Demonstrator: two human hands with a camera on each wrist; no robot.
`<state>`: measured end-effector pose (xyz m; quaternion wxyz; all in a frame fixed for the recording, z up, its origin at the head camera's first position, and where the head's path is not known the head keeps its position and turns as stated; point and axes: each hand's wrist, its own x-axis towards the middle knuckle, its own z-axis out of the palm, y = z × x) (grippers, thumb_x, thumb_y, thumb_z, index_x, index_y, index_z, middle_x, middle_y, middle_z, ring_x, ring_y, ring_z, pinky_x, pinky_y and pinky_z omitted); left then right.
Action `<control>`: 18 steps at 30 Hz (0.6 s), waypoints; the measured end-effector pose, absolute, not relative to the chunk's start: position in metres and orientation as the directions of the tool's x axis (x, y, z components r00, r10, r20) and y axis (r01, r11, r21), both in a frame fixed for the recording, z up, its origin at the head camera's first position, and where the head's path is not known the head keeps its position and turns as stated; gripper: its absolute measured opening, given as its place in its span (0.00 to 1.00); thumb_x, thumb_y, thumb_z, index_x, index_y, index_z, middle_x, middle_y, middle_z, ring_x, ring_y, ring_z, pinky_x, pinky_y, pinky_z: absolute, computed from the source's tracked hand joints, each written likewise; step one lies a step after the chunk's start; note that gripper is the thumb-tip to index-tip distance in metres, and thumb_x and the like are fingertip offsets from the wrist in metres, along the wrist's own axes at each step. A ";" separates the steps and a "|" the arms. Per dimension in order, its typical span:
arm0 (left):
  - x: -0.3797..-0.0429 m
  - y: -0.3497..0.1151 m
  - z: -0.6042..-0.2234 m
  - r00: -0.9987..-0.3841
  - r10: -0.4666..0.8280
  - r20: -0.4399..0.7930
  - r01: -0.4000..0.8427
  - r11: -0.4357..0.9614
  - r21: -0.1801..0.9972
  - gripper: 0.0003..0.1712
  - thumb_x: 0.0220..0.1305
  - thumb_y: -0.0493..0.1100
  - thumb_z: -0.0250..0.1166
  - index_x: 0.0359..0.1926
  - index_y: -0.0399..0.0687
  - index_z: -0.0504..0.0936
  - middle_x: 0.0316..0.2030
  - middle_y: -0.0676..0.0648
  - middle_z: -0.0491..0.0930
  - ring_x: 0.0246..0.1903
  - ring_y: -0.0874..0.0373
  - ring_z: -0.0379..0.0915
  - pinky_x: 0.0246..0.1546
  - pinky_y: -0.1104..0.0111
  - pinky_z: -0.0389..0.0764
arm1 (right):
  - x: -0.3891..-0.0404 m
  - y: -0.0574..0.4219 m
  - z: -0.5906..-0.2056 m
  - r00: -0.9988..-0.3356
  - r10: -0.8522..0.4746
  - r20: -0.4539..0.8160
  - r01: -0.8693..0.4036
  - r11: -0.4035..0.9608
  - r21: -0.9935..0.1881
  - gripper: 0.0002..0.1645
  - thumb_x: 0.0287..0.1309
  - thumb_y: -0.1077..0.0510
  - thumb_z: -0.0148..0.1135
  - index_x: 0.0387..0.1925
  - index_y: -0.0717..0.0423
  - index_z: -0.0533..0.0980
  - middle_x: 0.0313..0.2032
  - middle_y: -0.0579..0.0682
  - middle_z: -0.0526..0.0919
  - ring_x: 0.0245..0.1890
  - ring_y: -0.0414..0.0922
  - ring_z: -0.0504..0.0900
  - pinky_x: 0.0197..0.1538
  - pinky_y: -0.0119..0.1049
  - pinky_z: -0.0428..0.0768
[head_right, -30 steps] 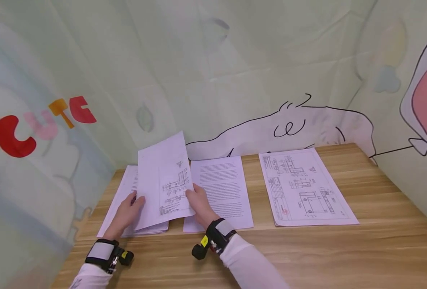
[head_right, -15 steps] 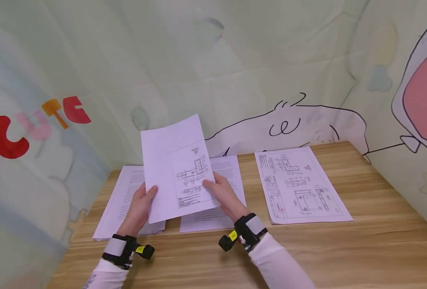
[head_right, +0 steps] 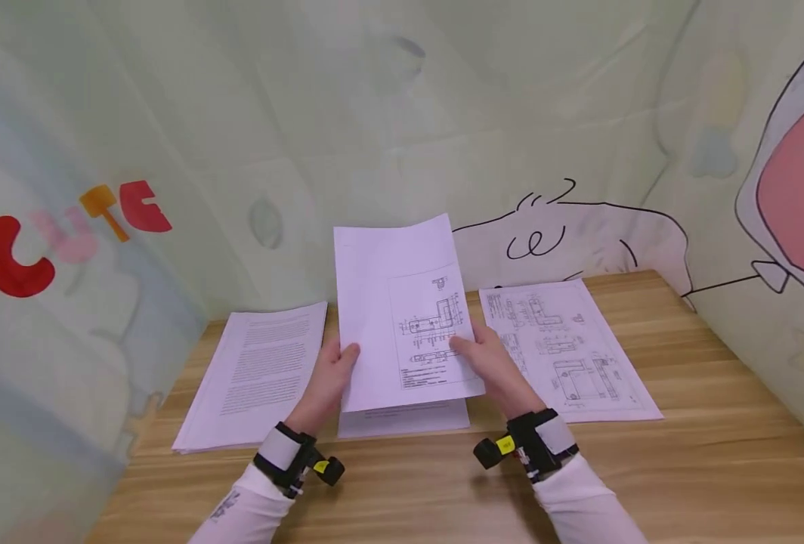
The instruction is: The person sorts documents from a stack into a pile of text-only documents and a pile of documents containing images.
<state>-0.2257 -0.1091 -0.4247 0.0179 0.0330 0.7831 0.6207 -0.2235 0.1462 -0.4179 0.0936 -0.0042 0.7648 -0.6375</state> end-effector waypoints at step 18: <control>-0.231 -0.029 -0.428 -0.971 0.232 -0.054 0.002 0.231 0.973 0.27 0.67 0.43 0.54 0.66 0.57 0.62 0.49 0.45 0.81 0.44 0.57 0.81 0.41 0.66 0.82 | -0.207 0.247 -0.395 -0.996 -0.051 -0.076 0.038 0.525 -0.850 0.32 0.71 0.48 0.41 0.67 0.63 0.58 0.53 0.67 0.77 0.37 0.46 0.81 0.36 0.35 0.78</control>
